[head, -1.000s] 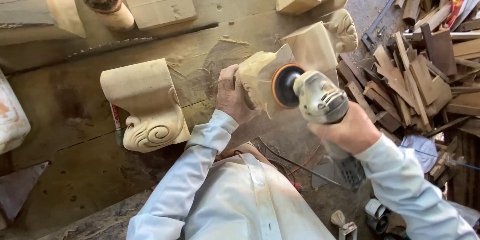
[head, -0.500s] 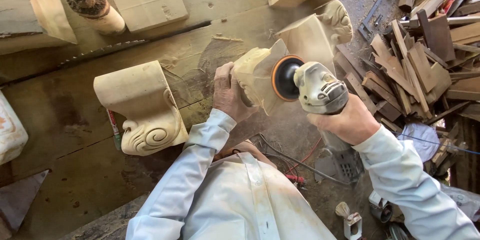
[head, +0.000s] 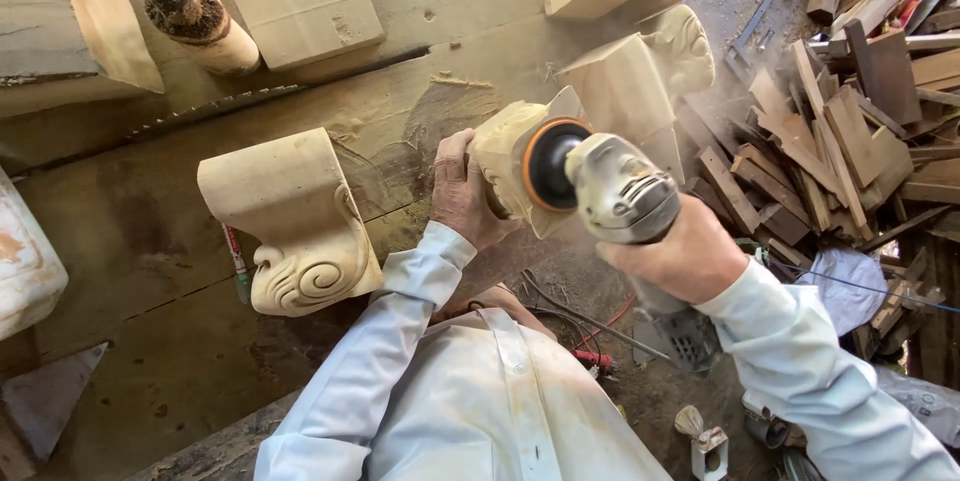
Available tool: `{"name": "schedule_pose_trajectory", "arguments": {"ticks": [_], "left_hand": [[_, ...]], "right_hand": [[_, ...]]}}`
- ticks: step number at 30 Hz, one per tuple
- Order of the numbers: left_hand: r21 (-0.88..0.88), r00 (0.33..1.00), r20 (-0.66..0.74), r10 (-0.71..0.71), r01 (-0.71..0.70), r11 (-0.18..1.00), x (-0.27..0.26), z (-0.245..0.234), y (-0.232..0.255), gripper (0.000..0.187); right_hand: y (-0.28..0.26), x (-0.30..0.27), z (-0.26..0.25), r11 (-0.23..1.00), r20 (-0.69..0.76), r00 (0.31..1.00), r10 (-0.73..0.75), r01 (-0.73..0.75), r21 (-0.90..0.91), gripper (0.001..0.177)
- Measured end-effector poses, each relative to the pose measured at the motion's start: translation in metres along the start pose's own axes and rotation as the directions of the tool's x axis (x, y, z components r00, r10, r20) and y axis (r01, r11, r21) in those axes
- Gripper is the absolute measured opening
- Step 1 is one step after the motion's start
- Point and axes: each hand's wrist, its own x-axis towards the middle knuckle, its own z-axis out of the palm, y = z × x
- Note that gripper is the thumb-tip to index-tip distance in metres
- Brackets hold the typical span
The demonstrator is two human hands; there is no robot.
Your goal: Sanding a decorative wooden corbel with a power sander and marking it for further work using a pen and a square.
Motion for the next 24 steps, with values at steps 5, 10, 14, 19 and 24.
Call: {"name": "schedule_pose_trajectory", "arguments": {"ticks": [5, 10, 14, 19, 24], "left_hand": [[0.024, 1.0, -0.002, 0.007, -0.007, 1.0, -0.001, 0.002, 0.0, 0.122], [0.017, 1.0, 0.008, 0.013, -0.013, 1.0, 0.002, -0.001, -0.004, 0.128], [0.02, 1.0, 0.013, 0.027, -0.027, 0.999, 0.004, -0.001, -0.003, 0.127], [0.049, 0.999, -0.007, 0.038, -0.037, 0.998, 0.006, -0.001, -0.003, 0.122], [0.023, 0.999, 0.046, 0.028, -0.029, 0.999, 0.007, -0.002, -0.001, 0.125]], "right_hand": [[-0.001, 0.013, -0.004, 0.999, 0.001, 1.0, -0.001, 0.001, -0.032, 0.038], [-0.031, 0.013, 0.003, 0.996, 0.028, 1.0, -0.004, 0.006, -0.093, 0.04], [-0.025, 0.013, 0.003, 0.996, -0.014, 0.999, -0.031, 0.03, -0.079, 0.038], [-0.022, 0.013, 0.0, 0.999, -0.036, 0.998, -0.045, 0.045, 0.001, 0.033], [-0.005, 0.007, -0.005, 0.999, 0.035, 0.999, -0.032, 0.034, -0.036, 0.038]]}}
